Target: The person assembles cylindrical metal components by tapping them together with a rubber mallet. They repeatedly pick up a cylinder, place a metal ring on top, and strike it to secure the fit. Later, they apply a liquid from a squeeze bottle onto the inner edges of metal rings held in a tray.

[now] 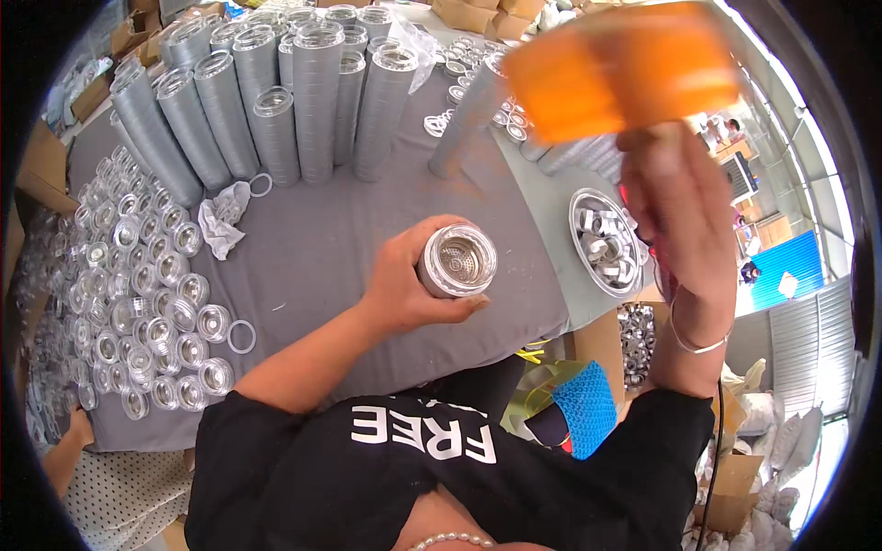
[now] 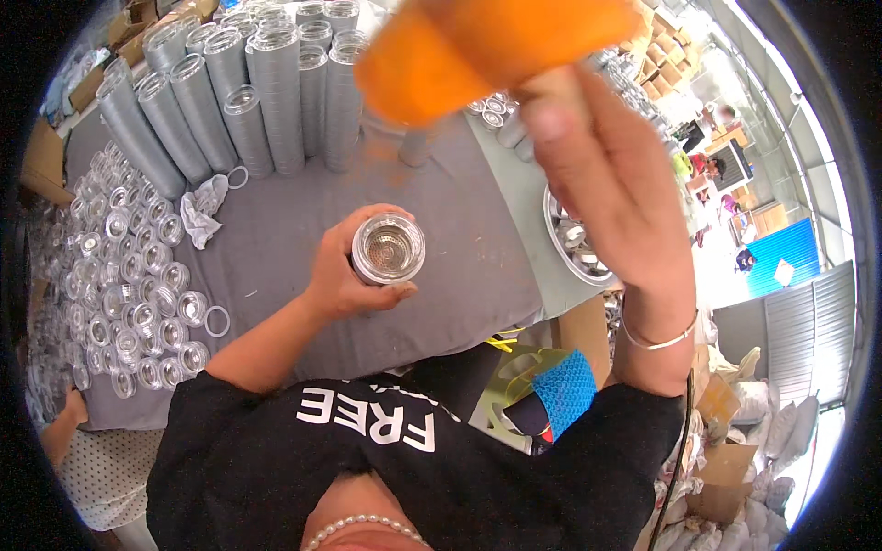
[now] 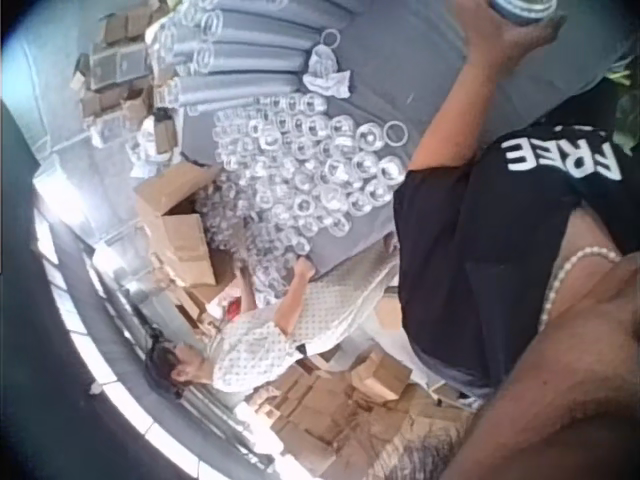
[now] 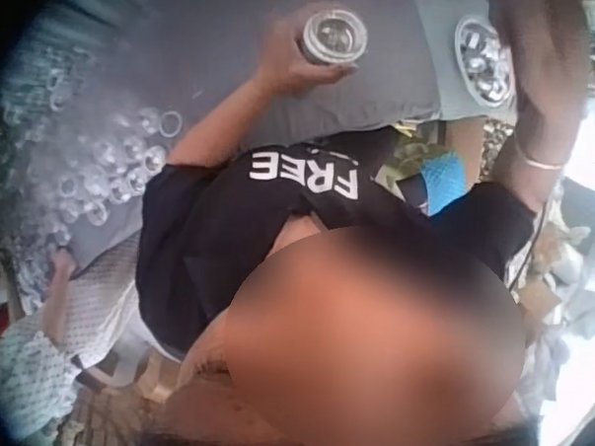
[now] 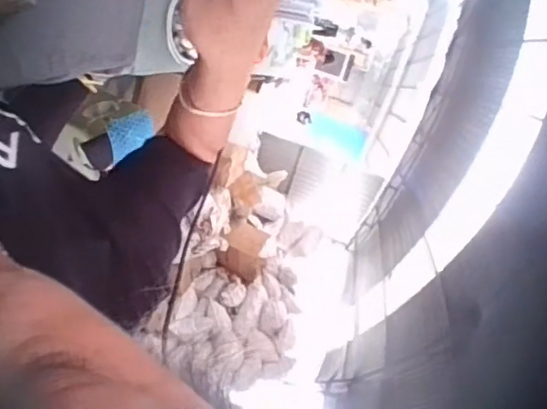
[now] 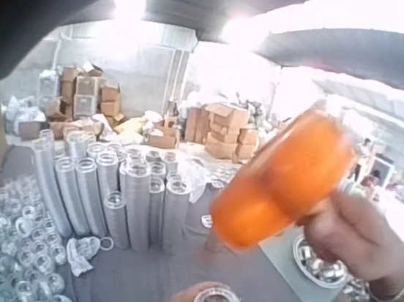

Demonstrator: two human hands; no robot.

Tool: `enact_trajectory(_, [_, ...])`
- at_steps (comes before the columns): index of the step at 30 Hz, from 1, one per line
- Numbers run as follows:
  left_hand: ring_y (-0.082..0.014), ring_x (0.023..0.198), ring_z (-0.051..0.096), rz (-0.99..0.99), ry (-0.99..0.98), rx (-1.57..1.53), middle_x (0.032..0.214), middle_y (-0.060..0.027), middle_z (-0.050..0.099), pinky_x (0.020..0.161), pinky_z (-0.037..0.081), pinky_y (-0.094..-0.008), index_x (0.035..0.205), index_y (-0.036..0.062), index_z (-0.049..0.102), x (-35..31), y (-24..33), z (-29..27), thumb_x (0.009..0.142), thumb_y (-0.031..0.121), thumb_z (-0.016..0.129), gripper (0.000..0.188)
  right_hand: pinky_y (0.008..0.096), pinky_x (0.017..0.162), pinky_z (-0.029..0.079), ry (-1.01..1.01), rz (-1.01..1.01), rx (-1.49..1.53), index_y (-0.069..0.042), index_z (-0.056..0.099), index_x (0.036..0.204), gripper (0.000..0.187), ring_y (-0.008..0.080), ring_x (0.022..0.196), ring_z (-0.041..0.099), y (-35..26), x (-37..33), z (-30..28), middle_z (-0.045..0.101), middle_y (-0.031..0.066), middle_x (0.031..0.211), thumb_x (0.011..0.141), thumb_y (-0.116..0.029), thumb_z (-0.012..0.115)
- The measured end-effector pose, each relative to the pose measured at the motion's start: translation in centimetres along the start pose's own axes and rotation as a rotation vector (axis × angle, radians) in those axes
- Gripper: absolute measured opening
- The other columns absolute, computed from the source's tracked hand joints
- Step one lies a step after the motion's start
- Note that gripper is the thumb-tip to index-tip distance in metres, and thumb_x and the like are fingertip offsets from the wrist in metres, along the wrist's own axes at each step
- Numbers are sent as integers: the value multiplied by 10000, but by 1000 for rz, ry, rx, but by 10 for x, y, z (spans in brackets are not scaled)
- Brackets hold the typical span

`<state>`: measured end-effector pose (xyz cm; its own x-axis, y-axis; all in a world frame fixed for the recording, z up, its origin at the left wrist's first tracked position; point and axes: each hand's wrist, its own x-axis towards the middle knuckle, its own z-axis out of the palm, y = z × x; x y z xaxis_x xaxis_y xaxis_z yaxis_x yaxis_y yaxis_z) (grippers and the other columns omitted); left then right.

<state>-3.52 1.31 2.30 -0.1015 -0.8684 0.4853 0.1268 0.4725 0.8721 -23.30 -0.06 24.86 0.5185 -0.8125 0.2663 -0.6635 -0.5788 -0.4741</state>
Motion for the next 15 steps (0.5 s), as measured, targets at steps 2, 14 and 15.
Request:
enact_trajectory(2, [-164, 992, 678, 35, 4, -13, 1062, -85, 710, 896, 531, -326, 1179, 36, 639, 2, -4, 3, 631, 278, 927, 665, 412, 605, 482, -169, 22, -140, -44, 643, 1195, 371, 219, 647, 658, -2, -11, 20, 640, 93, 699, 968, -337, 635])
enact_trajectory(14, [-173, 984, 682, 88, 17, 34, 1063, -88, 705, 893, 534, -327, 1212, 14, 612, 2, -7, 1, 624, 251, 924, 707, 334, 560, 463, -68, 195, -221, -6, 625, 993, 261, 167, 627, 594, 63, -84, 32, 642, 11, 753, 967, -262, 671])
enact_trajectory(15, [-172, 985, 682, 75, 20, 37, 1061, -89, 705, 894, 534, -326, 1215, 11, 610, 3, -7, 1, 622, 247, 924, 711, 317, 548, 442, 84, 335, -139, -22, 624, 975, 250, 171, 630, 584, 60, -92, 22, 622, 46, 737, 955, -264, 684])
